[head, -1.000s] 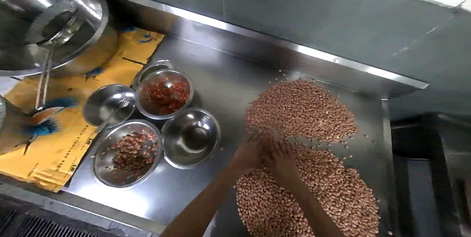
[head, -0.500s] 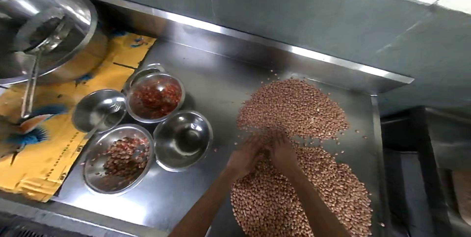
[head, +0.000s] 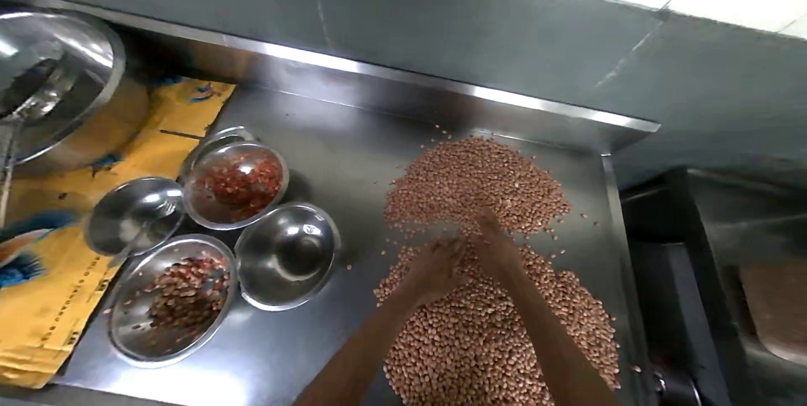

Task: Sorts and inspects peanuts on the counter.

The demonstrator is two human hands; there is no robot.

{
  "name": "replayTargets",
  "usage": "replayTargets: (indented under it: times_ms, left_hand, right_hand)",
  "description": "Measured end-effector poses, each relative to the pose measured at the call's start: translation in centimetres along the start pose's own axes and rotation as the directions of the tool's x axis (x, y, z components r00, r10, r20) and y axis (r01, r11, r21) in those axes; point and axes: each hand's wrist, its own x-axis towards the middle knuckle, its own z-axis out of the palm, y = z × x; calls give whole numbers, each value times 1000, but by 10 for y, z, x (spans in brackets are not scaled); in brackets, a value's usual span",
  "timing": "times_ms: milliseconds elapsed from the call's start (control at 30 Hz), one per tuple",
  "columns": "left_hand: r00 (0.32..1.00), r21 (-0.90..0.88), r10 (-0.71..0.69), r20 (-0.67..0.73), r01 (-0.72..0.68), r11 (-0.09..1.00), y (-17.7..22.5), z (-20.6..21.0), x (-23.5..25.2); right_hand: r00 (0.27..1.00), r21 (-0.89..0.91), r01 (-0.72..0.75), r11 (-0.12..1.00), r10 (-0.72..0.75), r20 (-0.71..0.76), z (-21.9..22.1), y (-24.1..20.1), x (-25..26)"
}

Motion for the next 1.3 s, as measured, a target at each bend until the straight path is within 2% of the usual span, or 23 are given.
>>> replayTargets:
  times_ms: [133, 233, 300, 333, 400, 433, 500, 533, 600, 667, 733, 833, 933, 1000, 1067, 1133, 1200, 1267, 1300]
  left_hand:
    - [999, -59, -37, -1, 37, 998, 9, -2, -14]
    - [979, -150, -130, -154, 107, 983, 11, -6, -8]
    - [954, -147, -164, -249, 130, 980, 10, -6, 4]
    - [943, -129, -158, -293, 124, 984, 9, -7, 13]
    - [935, -44, -42, -353, 29, 999, 3, -3, 32]
    - [942, 7, 19, -335, -18, 1000, 2, -2, 40]
    - [980, 79, 66, -190, -51, 996, 5, -2, 49]
    - [989, 93, 69, -134, -57, 994, 6, 1, 52]
    - [989, 51, 70, -134, -64, 997, 10, 6, 52]
    - [994, 23, 52, -98, -50, 998, 20, 9, 43]
    - [999, 20, 21, -48, -20, 1000, 31, 11, 33]
    - [1000, -6, -5, 2, 5, 1000, 44, 3, 19]
    - [995, -58, -54, -88, 49, 997, 47, -2, 16]
    - [992, -45, -84, -90, 81, 996, 45, -5, 25]
    - [995, -10, -44, -93, 43, 999, 44, -8, 36]
    - [983, -31, 0, -186, -6, 999, 43, -5, 49]
    - [955, -57, -16, -296, -1, 998, 41, 5, 62]
    - [964, 2, -27, -264, 29, 1000, 39, 15, 74]
    - [977, 73, -11, -212, 28, 997, 39, 21, 77]
  right_hand:
    - [996, -217, 62, 974, -48, 72, 36, 11, 11]
    - [991, -243, 19, 970, 14, 136, 38, -2, -2]
    - [983, -215, 32, 976, 9, 184, 34, -4, -16]
    - [976, -210, 29, 977, 17, 217, 31, -5, -23]
    - [935, -209, 7, 978, 68, 349, 21, -9, -34]
    - [919, -181, -8, 983, 79, 386, 14, -11, -39]
    - [910, -61, -117, 991, 132, 393, -7, -12, -44]
    - [924, -11, -174, 985, 167, 344, -16, -9, -44]
    - [963, 84, -222, 971, 205, 175, -26, 2, -40]
    - [980, 66, -198, 978, 195, 52, -24, 17, -28]
    - [996, -27, -88, 996, 88, 2, -17, 34, -10]
    - [995, -205, 92, 974, -83, 55, 3, 55, 12]
    - [987, -291, 151, 945, -127, 99, 23, 59, 5]
    - [984, -268, 158, 950, -127, 127, 23, 56, -9]
    - [973, -224, 135, 965, -87, 215, 14, 54, -22]
    - [952, -214, 117, 970, -48, 302, 5, 57, -30]
    - [927, -159, 105, 982, -38, 373, -7, 59, -37]
    - [930, -50, 58, 997, -36, 364, -27, 59, -42]
    - [952, -16, 31, 999, -25, 306, -36, 59, -44]
